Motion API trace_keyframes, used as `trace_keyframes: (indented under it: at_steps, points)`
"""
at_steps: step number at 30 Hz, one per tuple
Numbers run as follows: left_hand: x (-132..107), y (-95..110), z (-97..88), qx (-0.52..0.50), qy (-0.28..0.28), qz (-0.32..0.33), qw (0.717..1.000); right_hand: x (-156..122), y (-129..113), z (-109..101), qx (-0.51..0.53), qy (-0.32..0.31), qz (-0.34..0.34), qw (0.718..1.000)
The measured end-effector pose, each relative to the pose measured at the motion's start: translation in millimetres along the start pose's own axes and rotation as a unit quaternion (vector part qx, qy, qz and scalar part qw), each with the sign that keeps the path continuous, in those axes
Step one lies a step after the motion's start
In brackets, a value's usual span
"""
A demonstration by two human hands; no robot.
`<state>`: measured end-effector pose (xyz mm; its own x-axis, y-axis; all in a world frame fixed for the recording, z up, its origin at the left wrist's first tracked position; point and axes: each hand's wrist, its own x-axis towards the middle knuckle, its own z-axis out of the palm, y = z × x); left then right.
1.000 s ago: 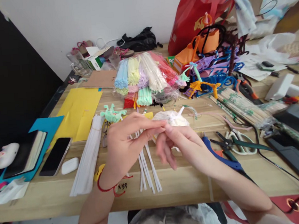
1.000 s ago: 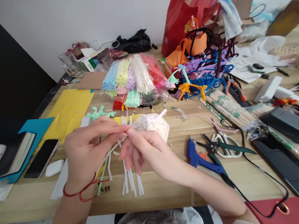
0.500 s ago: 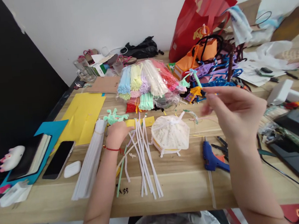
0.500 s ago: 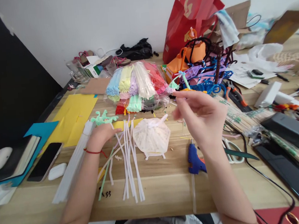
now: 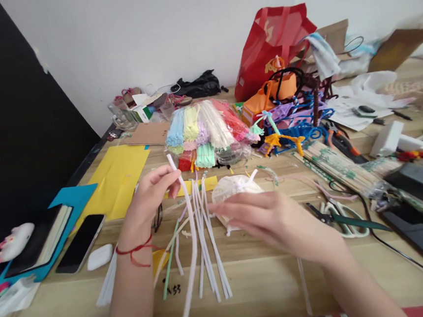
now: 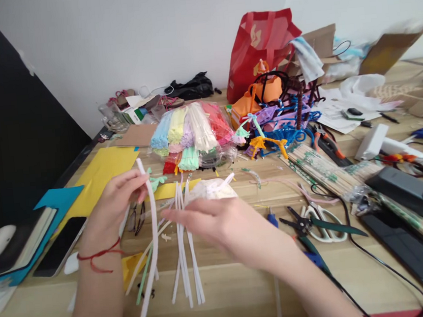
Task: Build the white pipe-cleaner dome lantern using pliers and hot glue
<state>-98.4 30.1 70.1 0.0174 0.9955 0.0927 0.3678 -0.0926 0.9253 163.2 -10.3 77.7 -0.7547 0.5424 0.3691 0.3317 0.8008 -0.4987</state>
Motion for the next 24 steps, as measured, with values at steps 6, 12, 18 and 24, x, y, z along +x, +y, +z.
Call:
trace_keyframes:
  at_steps: [6,12,18,24]
  points:
    - [-28,20,18.1,-0.144,-0.002,0.035,0.989,8,-10,9,-0.1,0.004,-0.092,0.991]
    - [-29,16,30.1,-0.181,0.082,0.079,0.977,3,-2,2,-0.11,-0.021,-0.063,0.992]
    - [-24,12,33.3,-0.161,0.122,0.111,0.973,3,2,-4,-0.018,-0.075,0.019,0.997]
    - [-16,11,31.4,-0.3,0.086,0.077,0.947,8,-8,4,0.026,-0.04,0.088,0.995]
